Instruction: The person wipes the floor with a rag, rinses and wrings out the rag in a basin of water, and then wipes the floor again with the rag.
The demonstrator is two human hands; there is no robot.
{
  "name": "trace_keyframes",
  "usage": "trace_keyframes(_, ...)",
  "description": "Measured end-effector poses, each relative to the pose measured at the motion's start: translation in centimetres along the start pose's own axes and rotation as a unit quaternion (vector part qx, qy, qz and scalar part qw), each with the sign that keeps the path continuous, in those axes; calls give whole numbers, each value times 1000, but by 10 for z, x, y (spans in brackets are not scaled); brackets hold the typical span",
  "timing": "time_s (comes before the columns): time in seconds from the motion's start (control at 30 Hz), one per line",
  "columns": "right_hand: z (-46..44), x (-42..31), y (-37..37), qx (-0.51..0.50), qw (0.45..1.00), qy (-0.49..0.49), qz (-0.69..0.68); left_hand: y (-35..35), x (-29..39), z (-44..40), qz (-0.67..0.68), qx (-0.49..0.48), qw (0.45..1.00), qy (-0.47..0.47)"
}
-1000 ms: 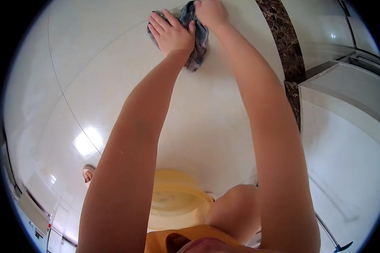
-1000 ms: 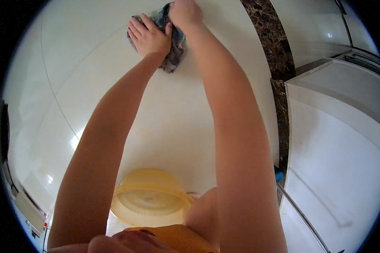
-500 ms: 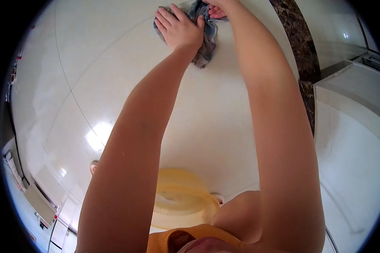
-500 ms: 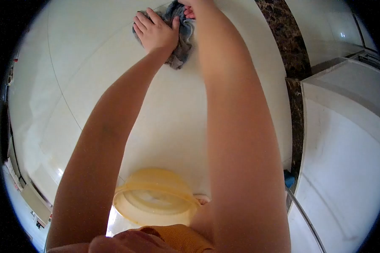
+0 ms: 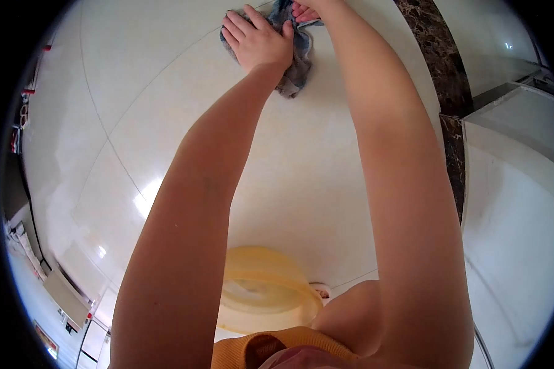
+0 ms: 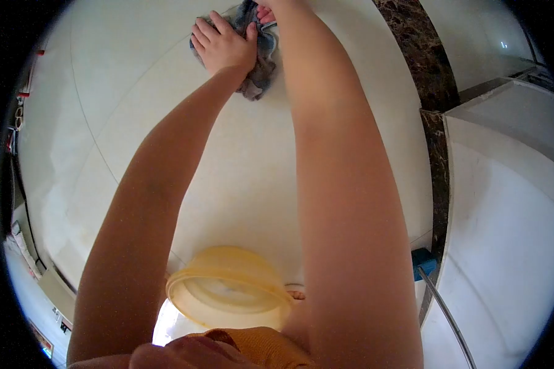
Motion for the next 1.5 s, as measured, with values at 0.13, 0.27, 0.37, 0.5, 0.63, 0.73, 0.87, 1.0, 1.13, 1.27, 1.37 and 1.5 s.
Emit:
trace_keyframes(0.13,-21,46,-13,-112,986,-121,11,-4,-3,3,-9,-8,1000,-1)
trace_keyframes(0.27,64,67,4,-123,990,-61,-16,-6,0,1,-20,-33,999,-6)
trace_keyframes(0.37,73,70,5,-45,995,-78,-34,-5,3,-1,8,-55,998,0)
trace_keyframes(0.5,67,42,19,105,988,94,69,-10,3,1,13,-65,998,-10)
trace_keyframes(0.63,53,14,19,157,978,139,0,-10,7,1,31,-55,997,-50)
trace_keyframes(0.73,41,17,13,57,997,8,-46,-12,9,1,66,-55,994,-61)
trace_keyframes(0.87,12,30,10,-9,997,-62,-36,-12,11,0,74,-56,994,-63)
trace_keyframes(1.0,-10,34,-1,-64,996,-65,-4,-11,14,-2,63,-42,993,-88)
trace_keyframes(1.13,-12,39,0,-80,993,-80,-22,-12,15,-2,67,-41,993,-89)
trace_keyframes(1.27,-24,55,-3,-101,989,-82,-68,-11,15,-2,70,-37,992,-97)
trace_keyframes(1.37,-22,45,-7,-102,991,-86,-24,-15,14,-1,66,-41,992,-99)
trace_keyframes(1.5,-25,42,-6,-89,993,-78,-23,-16,15,-1,63,-35,992,-104)
Point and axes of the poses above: each hand's wrist, its own z-axis away from the middle knuckle, its own y-axis out of the back of the hand, x = y × z, the point moved 5 cm from there along -z, towards the middle knuckle, and after that the axes turned 9 degrees about x, right-handed, at the moved point
